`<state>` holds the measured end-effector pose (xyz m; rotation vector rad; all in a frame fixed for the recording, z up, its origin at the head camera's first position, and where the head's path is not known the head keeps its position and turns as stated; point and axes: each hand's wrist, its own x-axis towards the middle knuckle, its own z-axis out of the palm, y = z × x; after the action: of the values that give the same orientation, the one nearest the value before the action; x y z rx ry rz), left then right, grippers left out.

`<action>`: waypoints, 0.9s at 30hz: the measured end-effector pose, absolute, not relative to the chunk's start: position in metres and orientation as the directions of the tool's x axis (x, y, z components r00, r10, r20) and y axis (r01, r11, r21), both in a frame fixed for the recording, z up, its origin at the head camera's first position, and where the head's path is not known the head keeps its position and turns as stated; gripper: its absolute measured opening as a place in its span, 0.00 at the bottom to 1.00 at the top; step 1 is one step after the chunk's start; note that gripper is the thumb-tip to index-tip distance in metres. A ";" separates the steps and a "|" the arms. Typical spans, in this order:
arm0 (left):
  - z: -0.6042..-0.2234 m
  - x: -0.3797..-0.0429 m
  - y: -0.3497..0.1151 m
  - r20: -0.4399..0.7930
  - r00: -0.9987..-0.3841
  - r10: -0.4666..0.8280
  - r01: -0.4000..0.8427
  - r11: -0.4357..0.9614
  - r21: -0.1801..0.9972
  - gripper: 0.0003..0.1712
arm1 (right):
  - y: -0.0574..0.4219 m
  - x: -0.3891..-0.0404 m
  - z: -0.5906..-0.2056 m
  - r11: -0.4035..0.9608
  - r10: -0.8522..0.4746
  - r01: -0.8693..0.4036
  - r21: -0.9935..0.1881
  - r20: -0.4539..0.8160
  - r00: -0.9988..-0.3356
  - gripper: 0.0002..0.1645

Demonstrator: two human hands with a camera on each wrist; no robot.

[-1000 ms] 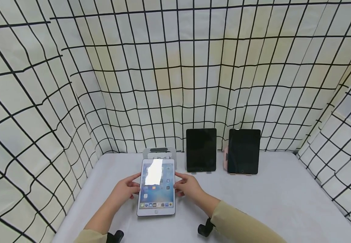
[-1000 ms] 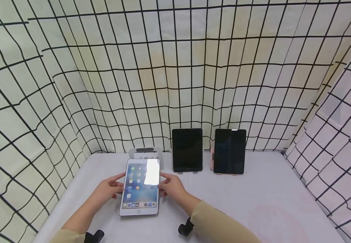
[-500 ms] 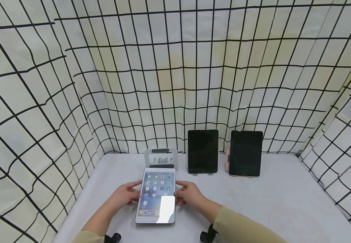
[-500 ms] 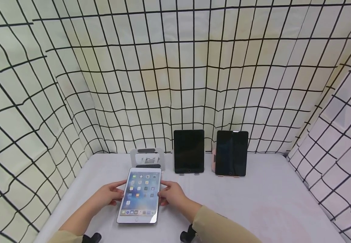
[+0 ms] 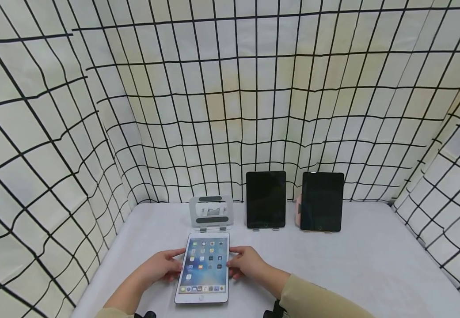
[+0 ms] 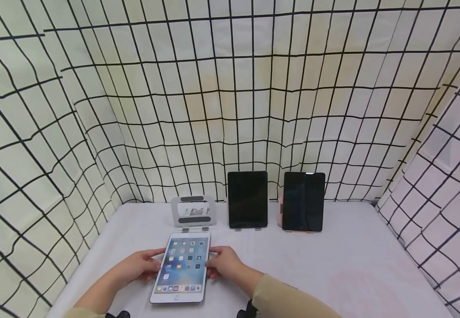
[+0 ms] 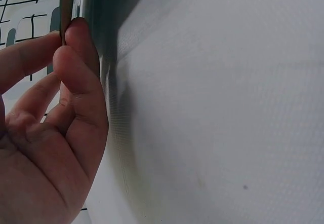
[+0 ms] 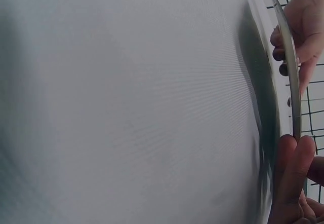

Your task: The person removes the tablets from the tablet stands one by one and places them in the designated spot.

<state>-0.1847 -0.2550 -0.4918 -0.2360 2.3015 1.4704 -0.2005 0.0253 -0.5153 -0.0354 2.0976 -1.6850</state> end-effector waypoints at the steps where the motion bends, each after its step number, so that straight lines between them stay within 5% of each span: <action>1: -0.492 -0.185 -0.255 -0.421 -0.904 0.072 -0.351 0.438 0.828 0.37 | 0.025 -0.201 -0.516 0.261 -0.291 0.259 -0.930 -0.332 -0.897 0.34; 27: -0.493 -0.199 -0.248 -0.478 -0.878 0.012 -0.366 0.625 0.689 0.35 | 0.017 -0.207 -0.521 0.339 -0.254 0.335 -0.879 -0.429 -0.867 0.38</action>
<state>-0.1987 -0.2480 -0.4931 -0.2796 2.4084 1.1610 -0.2070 0.0171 -0.5209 0.0706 2.1083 -1.5584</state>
